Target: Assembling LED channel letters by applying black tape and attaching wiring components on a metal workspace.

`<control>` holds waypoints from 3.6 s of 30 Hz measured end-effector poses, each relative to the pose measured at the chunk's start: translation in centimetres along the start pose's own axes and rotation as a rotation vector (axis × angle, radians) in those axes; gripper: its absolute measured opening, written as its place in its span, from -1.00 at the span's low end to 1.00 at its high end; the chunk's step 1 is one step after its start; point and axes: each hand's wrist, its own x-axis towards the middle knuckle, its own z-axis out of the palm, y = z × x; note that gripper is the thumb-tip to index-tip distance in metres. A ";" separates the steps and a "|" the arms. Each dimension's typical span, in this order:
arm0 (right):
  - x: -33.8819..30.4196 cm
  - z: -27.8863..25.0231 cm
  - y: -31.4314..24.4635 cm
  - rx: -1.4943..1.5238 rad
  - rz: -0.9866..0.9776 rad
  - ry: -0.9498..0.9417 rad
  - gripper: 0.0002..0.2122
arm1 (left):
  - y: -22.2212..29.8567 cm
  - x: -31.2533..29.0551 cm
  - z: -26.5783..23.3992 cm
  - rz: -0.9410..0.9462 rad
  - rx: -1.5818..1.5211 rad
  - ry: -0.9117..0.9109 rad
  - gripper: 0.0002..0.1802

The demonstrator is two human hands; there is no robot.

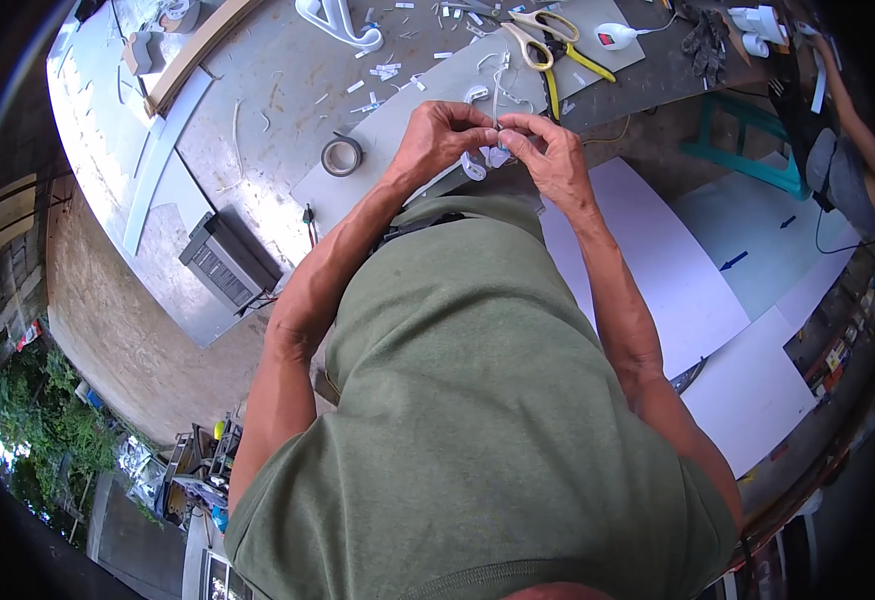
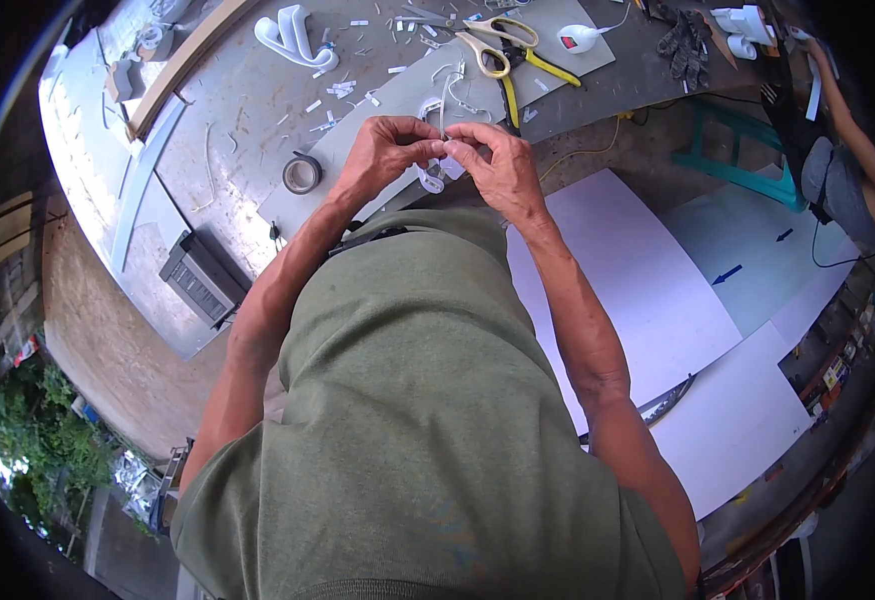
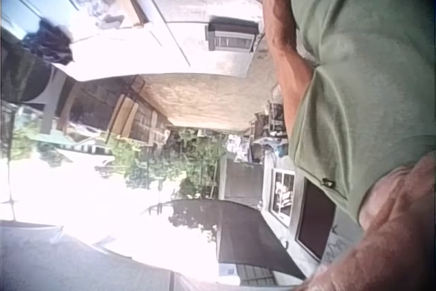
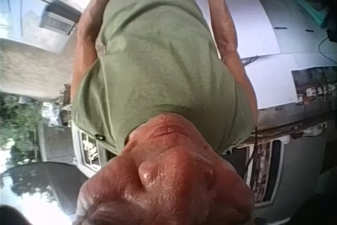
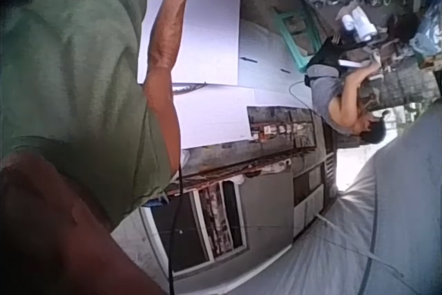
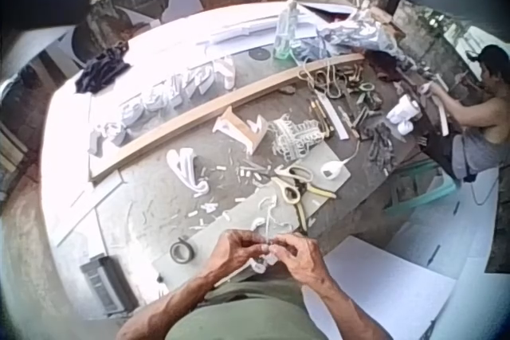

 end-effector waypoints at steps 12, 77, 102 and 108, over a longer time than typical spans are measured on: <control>1.0 -0.4 -0.3 -0.194 -0.237 -0.065 -0.89 | -0.2 -0.1 -0.2 -0.051 0.040 -0.048 -0.79; -0.4 -0.4 1.1 -0.305 -0.450 -0.053 -0.92 | -0.6 0.6 -0.4 -0.066 0.089 -0.026 -0.70; -0.1 -0.8 1.5 -0.262 -0.311 -0.061 -0.92 | -0.1 0.6 0.2 -0.014 0.120 -0.091 -0.67; -0.3 -1.0 0.9 -0.184 -0.160 -0.083 -0.92 | -0.6 0.4 0.5 -0.016 0.068 -0.161 -0.72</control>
